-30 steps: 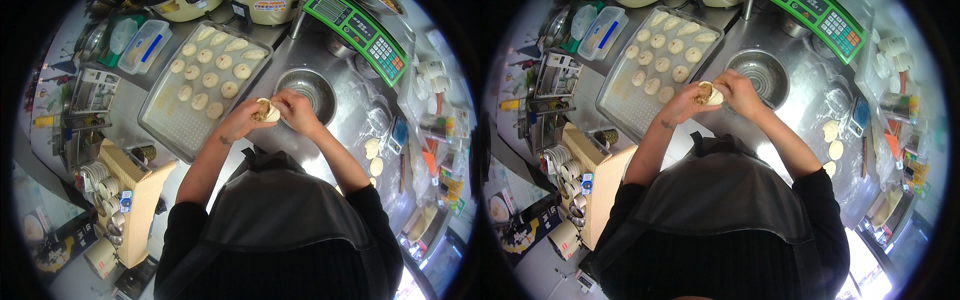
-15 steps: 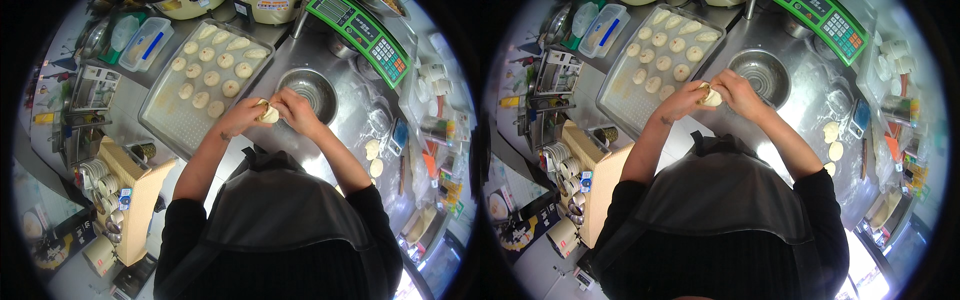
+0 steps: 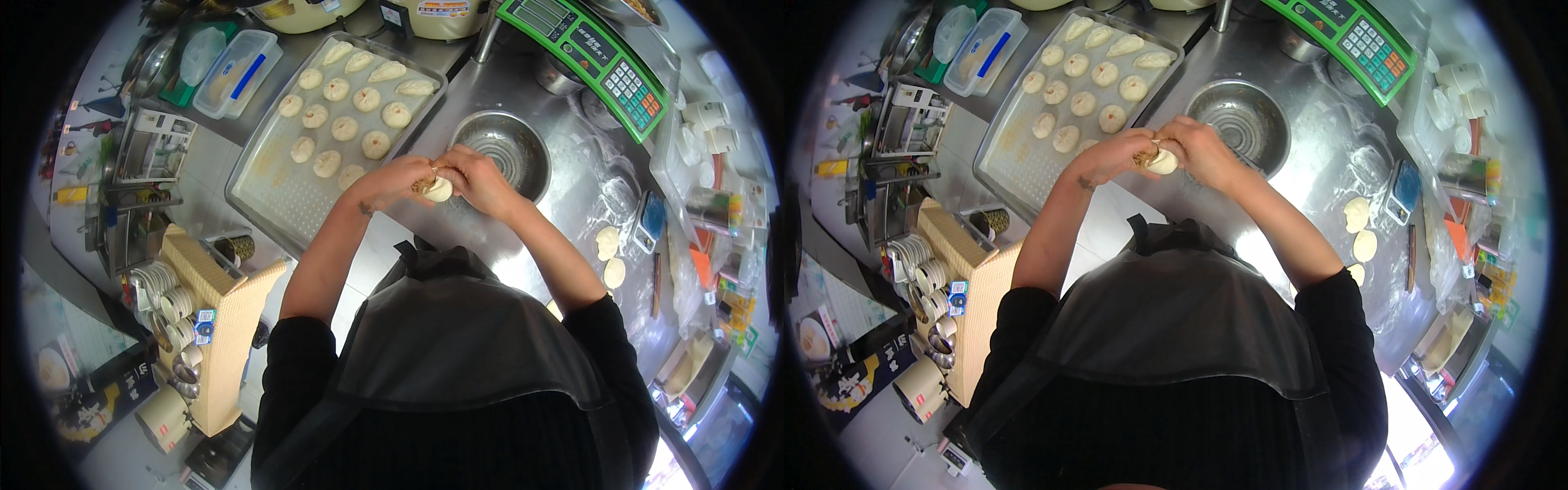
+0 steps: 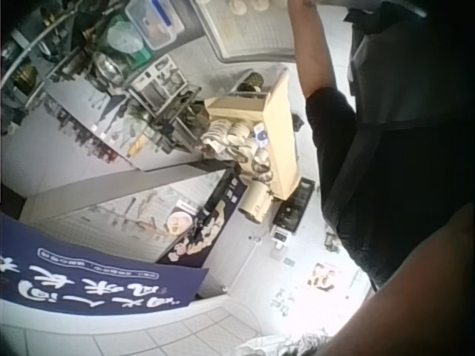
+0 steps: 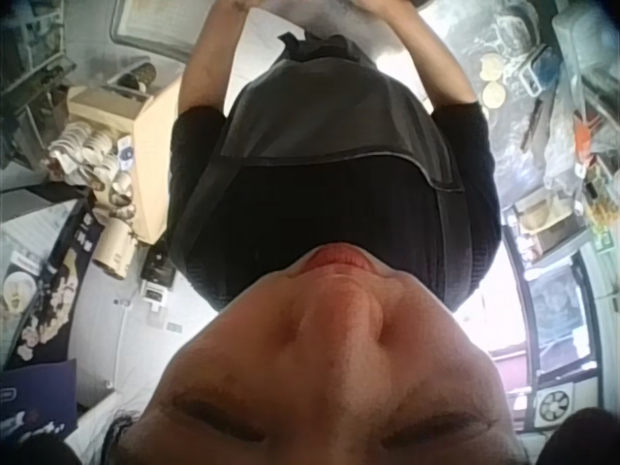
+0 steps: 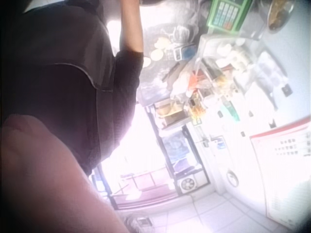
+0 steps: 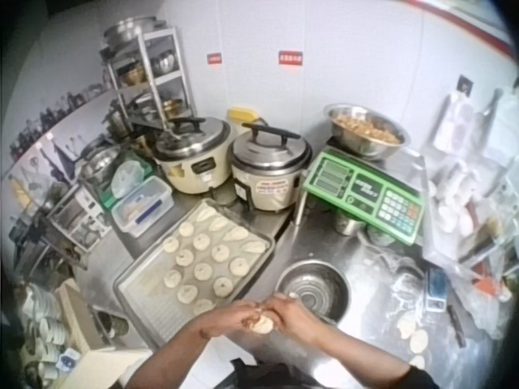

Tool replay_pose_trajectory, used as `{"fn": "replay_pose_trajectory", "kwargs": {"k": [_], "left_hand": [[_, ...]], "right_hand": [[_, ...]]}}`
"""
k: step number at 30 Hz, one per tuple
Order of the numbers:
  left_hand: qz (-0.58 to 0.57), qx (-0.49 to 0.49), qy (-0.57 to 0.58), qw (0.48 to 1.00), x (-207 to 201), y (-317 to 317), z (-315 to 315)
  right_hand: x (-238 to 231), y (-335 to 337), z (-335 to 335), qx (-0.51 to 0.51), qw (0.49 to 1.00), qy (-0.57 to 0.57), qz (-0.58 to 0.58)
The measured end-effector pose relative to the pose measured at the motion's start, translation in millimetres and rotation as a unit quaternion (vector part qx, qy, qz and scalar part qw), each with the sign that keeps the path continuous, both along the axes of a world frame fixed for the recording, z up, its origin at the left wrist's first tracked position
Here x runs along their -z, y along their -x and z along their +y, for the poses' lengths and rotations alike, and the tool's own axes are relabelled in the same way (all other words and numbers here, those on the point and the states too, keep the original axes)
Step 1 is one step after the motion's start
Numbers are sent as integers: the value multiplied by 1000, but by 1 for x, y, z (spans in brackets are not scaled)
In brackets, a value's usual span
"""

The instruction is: The person fills round dough pieces with a crumbly filling from a metal bowl, pleats the edges to seal them, and places the finished buns on a perforated tray. The process is repeated for multiple buns.

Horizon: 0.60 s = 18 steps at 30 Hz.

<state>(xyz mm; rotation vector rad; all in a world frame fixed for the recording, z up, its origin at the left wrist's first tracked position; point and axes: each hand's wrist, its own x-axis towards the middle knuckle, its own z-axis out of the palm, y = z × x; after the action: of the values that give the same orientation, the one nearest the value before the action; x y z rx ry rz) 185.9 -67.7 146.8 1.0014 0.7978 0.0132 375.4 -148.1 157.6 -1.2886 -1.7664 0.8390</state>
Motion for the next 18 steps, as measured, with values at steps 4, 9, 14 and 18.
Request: {"fn": "replay_pose_trajectory", "kwargs": {"k": [4, 9, 14, 18], "left_hand": [[-187, -84, 88, 975, 9, 14, -3], [-181, -145, -17, 973, 22, 17, -30], [-129, -212, -42, 968, 18, 4, -47], [-117, -221, -25, 968, 14, -2, -49]], "right_hand": [[5, -5, 0, 40, 991, 103, 81], [6, -6, -4, 46, 966, 193, 165], [1, 3, -10, 67, 966, 206, 140], [2, 6, -10, 58, 983, 164, 59]]}}
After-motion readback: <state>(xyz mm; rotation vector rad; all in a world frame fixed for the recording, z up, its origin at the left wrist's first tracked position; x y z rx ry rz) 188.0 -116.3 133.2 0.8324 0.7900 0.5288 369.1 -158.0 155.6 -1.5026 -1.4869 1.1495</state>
